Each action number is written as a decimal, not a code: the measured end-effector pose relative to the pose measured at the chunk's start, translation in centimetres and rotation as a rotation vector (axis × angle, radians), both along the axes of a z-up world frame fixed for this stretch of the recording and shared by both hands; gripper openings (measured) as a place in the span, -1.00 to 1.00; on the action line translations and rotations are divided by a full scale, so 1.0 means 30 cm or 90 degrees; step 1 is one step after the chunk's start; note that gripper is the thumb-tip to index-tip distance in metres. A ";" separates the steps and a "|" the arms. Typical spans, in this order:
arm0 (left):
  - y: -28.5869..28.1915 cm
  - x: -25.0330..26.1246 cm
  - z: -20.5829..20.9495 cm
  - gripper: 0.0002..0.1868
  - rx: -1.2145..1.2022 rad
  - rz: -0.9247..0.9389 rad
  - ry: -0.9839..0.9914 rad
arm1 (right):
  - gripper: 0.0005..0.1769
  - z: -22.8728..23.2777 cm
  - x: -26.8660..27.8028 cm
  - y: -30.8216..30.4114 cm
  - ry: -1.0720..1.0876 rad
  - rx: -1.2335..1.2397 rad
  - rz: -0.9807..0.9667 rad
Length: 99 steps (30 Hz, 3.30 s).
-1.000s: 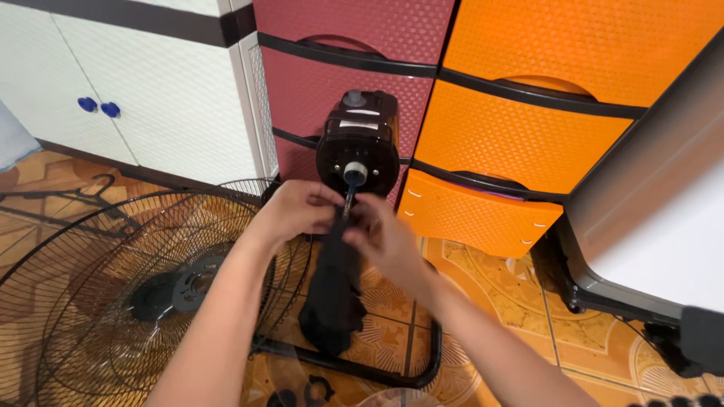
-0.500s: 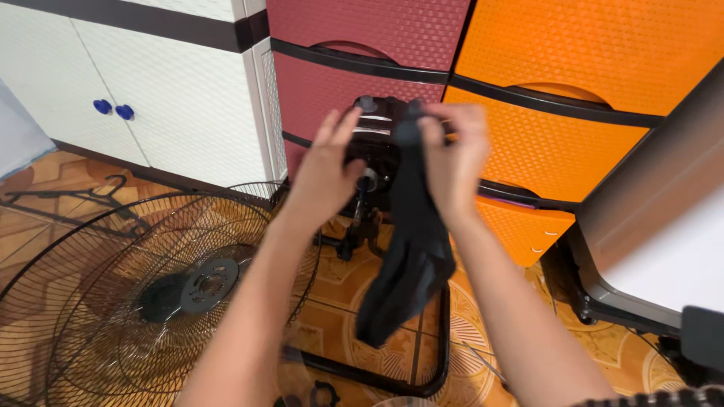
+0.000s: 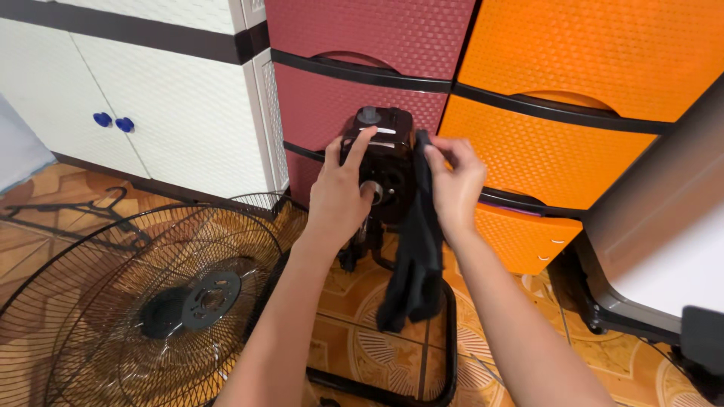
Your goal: The person wipes the fan motor housing with a black cloth, then attaches the front wire cage and secures it. They place a transparent fan blade onto the motor shaft and fasten it with a nut, completing the assembly.
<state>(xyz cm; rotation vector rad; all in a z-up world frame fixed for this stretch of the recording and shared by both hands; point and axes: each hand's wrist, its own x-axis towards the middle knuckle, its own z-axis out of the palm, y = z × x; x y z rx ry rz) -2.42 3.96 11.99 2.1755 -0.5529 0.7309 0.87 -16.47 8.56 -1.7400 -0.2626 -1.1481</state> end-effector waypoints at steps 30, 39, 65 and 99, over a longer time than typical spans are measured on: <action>0.273 -0.038 -0.791 -0.60 0.296 0.123 0.451 | -0.91 -0.113 -0.095 -0.012 0.157 0.012 0.041; 0.519 -0.069 -0.173 -0.80 0.133 0.173 0.295 | -0.88 0.016 -0.247 0.089 0.066 -0.104 0.001; 0.626 -0.834 0.782 -0.67 0.215 0.354 0.033 | -0.91 0.341 -0.393 0.368 -0.211 -0.138 0.012; 0.064 -0.300 0.407 -0.68 -0.029 -0.111 0.116 | -0.93 0.395 -0.418 -0.154 -0.156 0.046 0.031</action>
